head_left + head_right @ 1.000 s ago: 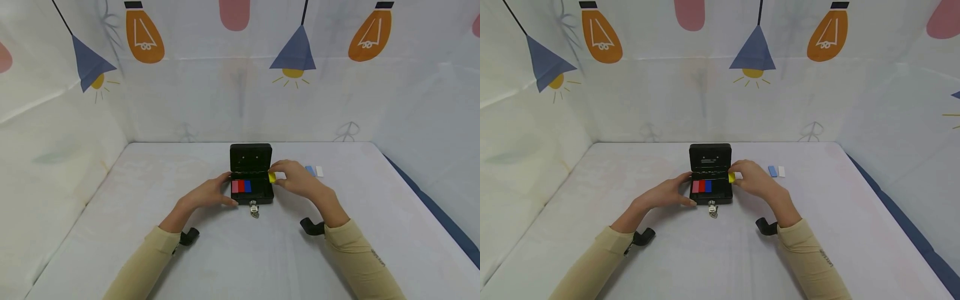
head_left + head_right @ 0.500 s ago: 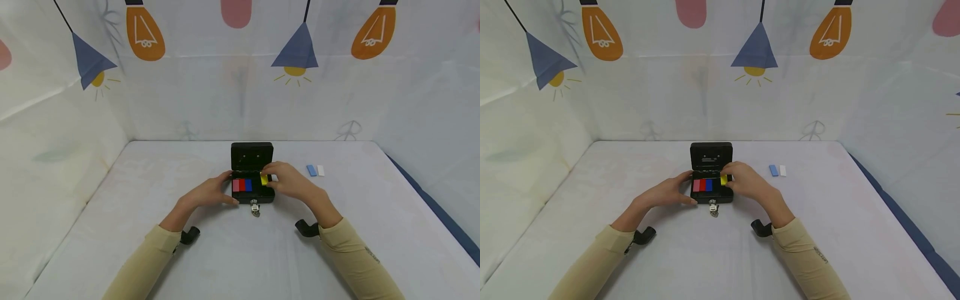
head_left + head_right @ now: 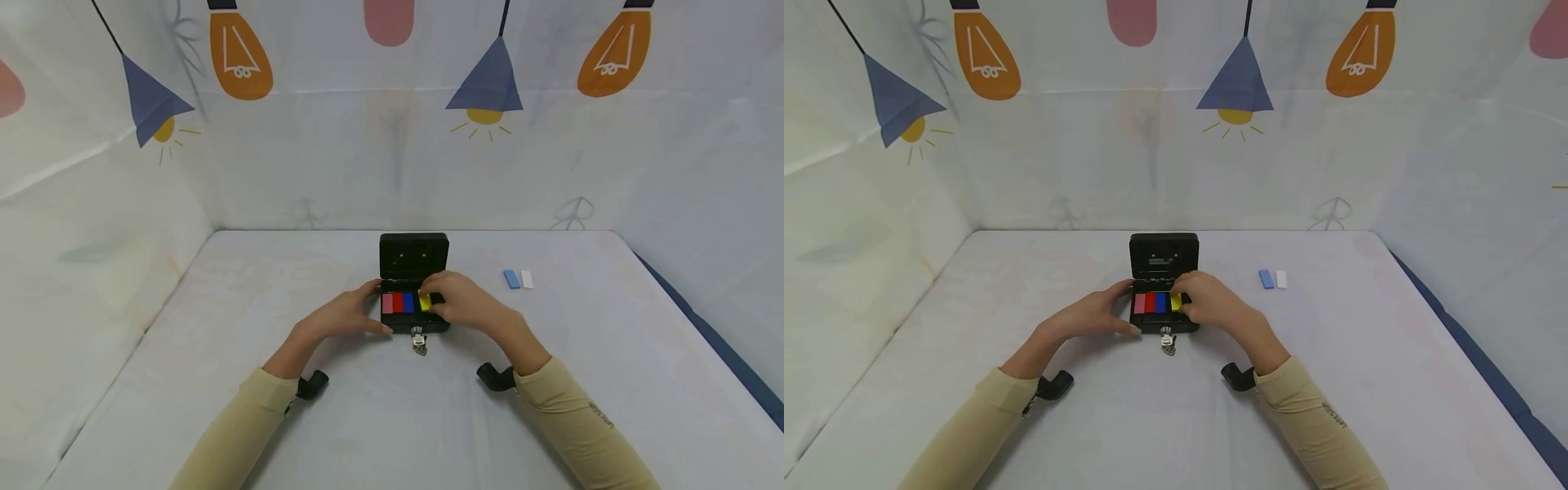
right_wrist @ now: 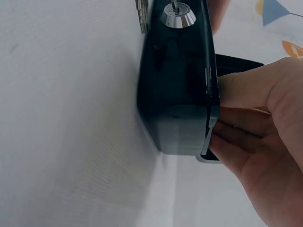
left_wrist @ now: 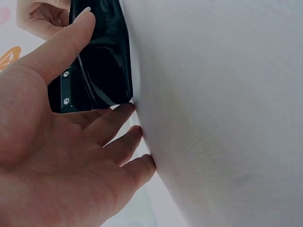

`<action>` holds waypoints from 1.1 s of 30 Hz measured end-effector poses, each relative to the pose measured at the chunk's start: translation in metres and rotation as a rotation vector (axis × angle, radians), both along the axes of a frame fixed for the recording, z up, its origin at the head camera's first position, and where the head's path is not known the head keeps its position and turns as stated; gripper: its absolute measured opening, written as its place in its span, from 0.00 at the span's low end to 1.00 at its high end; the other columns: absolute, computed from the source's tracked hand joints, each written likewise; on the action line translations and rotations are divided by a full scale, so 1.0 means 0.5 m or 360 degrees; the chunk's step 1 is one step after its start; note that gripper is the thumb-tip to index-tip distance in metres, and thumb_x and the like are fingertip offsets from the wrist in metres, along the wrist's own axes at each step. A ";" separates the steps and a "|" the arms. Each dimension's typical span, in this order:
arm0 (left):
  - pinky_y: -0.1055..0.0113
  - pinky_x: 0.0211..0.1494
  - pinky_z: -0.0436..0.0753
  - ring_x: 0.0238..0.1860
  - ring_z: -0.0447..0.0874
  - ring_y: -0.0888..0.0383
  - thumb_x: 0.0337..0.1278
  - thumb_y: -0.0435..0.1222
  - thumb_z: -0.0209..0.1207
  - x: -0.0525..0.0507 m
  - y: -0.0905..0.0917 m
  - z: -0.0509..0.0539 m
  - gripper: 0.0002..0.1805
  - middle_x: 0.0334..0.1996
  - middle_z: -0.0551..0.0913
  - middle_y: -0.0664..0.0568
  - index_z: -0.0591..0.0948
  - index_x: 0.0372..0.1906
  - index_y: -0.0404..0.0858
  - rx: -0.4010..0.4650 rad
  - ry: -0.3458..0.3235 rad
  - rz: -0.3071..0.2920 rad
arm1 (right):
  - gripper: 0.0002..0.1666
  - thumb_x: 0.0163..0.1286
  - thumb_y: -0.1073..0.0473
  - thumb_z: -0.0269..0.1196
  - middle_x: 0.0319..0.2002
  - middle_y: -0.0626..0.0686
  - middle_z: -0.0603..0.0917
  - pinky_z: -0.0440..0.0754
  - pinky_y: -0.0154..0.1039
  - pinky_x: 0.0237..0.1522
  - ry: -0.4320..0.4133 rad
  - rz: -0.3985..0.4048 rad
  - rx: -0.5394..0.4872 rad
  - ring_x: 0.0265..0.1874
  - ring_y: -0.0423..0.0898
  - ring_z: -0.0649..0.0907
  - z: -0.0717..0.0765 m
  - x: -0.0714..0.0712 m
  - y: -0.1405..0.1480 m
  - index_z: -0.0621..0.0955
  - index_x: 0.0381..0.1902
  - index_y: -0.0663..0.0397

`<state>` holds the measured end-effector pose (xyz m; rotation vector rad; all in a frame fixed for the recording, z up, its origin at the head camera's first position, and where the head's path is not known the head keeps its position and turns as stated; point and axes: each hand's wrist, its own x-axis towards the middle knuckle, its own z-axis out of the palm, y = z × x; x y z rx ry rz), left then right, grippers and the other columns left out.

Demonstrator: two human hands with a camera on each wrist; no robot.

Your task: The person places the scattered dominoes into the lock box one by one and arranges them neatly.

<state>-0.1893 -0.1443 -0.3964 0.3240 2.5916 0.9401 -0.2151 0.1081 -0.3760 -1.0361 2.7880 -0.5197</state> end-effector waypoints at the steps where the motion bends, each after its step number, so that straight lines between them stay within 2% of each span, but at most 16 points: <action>1: 0.47 0.74 0.67 0.74 0.64 0.49 0.45 0.54 0.74 -0.001 -0.001 -0.001 0.59 0.77 0.61 0.49 0.53 0.79 0.47 -0.0001 0.0002 -0.0001 | 0.17 0.66 0.64 0.66 0.57 0.55 0.84 0.77 0.52 0.64 -0.0009 0.0003 -0.0002 0.59 0.54 0.80 -0.001 0.000 -0.002 0.84 0.53 0.56; 16: 0.47 0.75 0.66 0.74 0.64 0.50 0.46 0.53 0.73 0.002 0.001 -0.001 0.58 0.77 0.62 0.51 0.54 0.79 0.48 -0.0005 0.0002 0.0009 | 0.18 0.66 0.64 0.66 0.57 0.55 0.84 0.77 0.53 0.64 -0.0015 0.0033 -0.0039 0.59 0.53 0.81 -0.019 -0.010 -0.017 0.84 0.54 0.56; 33: 0.48 0.74 0.68 0.74 0.65 0.49 0.46 0.54 0.73 0.001 0.001 -0.002 0.58 0.77 0.62 0.49 0.54 0.79 0.46 -0.0010 0.0020 0.0001 | 0.17 0.65 0.63 0.69 0.52 0.53 0.86 0.81 0.48 0.60 0.0036 -0.0051 0.0061 0.52 0.50 0.81 -0.032 -0.008 -0.025 0.84 0.52 0.55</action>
